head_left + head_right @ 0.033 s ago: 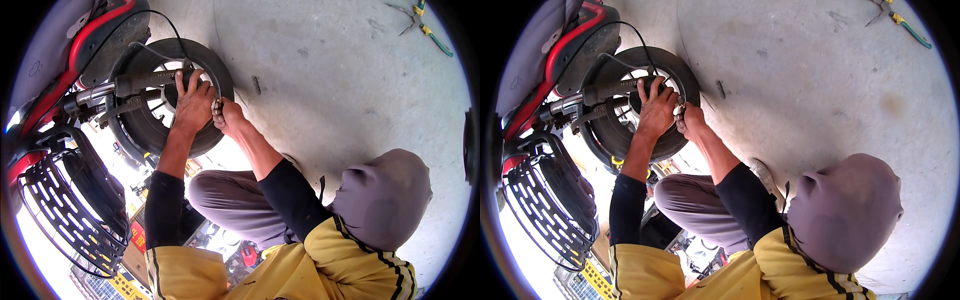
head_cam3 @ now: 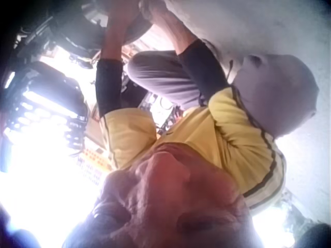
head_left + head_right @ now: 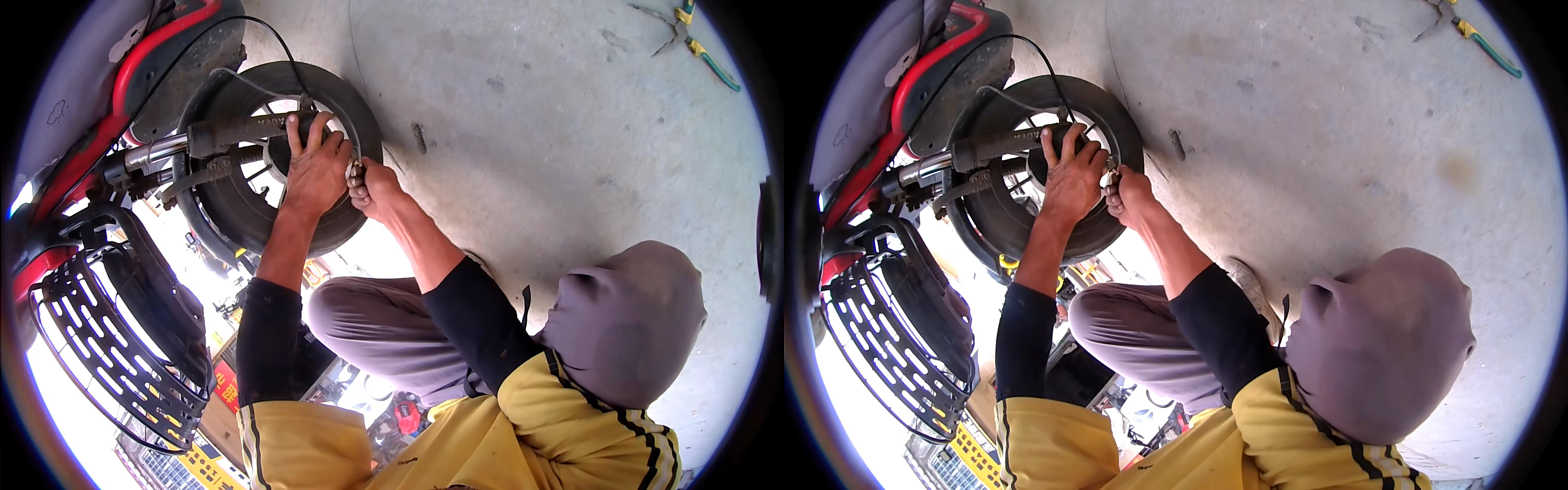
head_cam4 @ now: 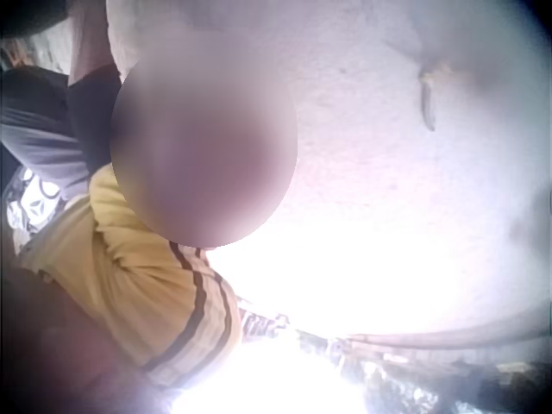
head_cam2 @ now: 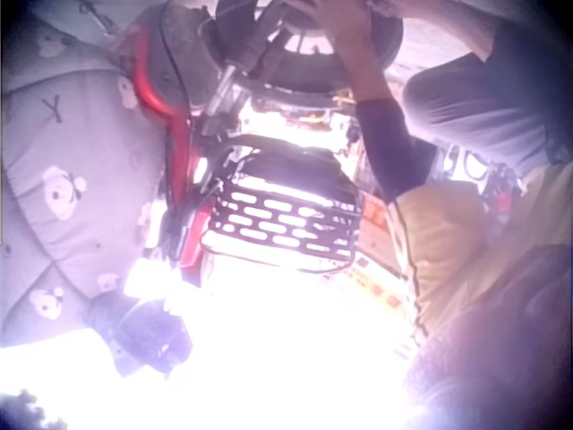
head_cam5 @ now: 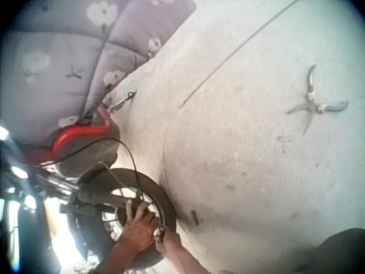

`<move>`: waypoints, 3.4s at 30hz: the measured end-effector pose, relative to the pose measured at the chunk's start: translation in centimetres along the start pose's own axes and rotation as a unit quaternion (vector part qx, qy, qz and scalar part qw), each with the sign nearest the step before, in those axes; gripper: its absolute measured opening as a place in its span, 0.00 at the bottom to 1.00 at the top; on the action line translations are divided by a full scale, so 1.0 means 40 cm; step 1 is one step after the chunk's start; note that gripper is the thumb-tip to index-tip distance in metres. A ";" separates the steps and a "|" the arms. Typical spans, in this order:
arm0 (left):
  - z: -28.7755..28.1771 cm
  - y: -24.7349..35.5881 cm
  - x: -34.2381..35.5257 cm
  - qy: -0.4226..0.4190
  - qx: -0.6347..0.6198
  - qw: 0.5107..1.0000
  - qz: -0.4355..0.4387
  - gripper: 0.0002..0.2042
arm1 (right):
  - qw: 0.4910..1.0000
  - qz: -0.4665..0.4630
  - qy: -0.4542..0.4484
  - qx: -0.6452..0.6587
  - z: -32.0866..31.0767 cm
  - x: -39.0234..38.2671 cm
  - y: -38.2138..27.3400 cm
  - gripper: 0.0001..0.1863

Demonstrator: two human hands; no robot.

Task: The person adjusts the front wheel brake cable and tightens nuts on the brake assembly of a red electric scooter. They use a wrench to secure the components and test the brake lever to confirm functionality.

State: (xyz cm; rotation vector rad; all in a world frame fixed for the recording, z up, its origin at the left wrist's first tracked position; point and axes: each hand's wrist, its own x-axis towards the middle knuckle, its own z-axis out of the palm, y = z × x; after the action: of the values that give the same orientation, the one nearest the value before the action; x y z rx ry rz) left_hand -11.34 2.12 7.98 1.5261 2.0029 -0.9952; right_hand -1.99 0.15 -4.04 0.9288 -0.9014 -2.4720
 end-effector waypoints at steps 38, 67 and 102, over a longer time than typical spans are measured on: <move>0.016 -0.006 -0.006 0.015 0.015 1.000 0.000 0.12 | 0.999 0.021 0.019 0.019 0.004 0.003 0.010 0.24; 0.016 -0.008 -0.003 0.045 0.011 0.999 0.007 0.09 | 0.995 0.003 0.052 -0.082 0.025 -0.009 -0.015 0.25; 0.003 0.003 0.000 -0.002 0.006 1.000 -0.010 0.10 | 0.973 -0.165 0.062 -0.148 0.008 0.012 0.038 0.21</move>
State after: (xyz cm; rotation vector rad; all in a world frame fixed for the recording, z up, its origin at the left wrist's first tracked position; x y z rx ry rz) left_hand -11.23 2.04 7.88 1.5109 2.0160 -1.0189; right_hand -2.38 -1.08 -3.06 1.1843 -0.3421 -2.6832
